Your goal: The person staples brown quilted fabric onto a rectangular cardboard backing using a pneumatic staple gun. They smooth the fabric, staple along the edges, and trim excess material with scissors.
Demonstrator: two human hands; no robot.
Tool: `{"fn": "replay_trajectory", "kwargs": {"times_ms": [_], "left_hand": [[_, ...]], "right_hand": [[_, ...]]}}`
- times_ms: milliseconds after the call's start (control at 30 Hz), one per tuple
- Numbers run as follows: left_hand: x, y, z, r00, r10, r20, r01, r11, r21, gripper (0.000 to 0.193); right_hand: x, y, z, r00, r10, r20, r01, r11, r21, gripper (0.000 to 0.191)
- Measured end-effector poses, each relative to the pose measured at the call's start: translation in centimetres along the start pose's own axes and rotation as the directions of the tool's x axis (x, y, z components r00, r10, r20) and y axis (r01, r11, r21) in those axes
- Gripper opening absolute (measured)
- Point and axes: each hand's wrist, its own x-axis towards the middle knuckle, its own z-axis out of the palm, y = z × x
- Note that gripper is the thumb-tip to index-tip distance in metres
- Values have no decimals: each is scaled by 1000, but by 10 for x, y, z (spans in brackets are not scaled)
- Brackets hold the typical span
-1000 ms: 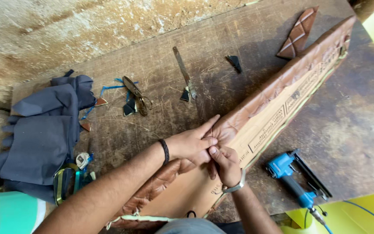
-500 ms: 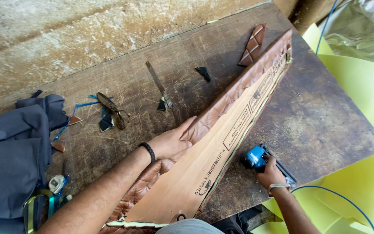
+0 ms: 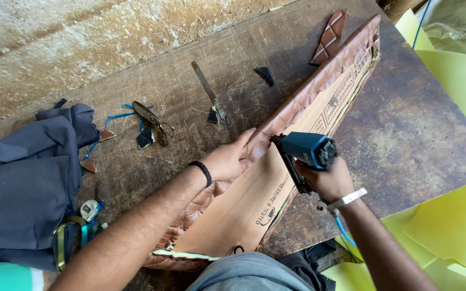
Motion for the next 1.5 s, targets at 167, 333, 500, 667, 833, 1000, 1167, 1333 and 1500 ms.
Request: {"fn": "replay_trajectory", "kwargs": {"times_ms": [167, 333, 500, 667, 833, 1000, 1167, 1333, 1500], "left_hand": [[-7, 4, -1, 1000, -7, 2, 7, 999, 46, 103], [-1, -3, 2, 998, -39, 47, 36, 998, 52, 110], [-12, -53, 7, 796, 605, -31, -606, 795, -28, 118], [-22, -103, 30, 879, 454, 149, -14, 336, -942, 95], [-13, -110, 38, 907, 410, 95, -96, 422, -902, 80], [-17, -105, 33, 887, 427, 174, 19, 343, -939, 76], [-14, -93, 32, 923, 386, 2, -234, 563, -792, 86], [-20, -99, 27, 952, 286, 106, -59, 515, -855, 93], [25, -131, 5, 979, 68, 194, 55, 823, -565, 84]], "right_hand": [[-20, -7, 10, 998, -57, 12, 57, 998, 2, 40], [-30, -14, 22, 978, -206, -26, 206, 945, 254, 44], [-44, -22, 28, 996, 40, 82, -42, 999, 25, 32], [-65, -29, 36, 989, -123, 87, 118, 991, 62, 37], [-77, -34, 42, 983, -135, 123, 105, 970, 219, 41], [-90, -41, 52, 984, -16, 176, -20, 979, 203, 46], [-99, -44, 63, 960, -198, 201, 183, 979, 89, 33], [-100, -24, 58, 982, 1, 191, -53, 963, 264, 37], [-108, 25, 40, 966, 256, 45, -254, 966, -49, 33]]}}
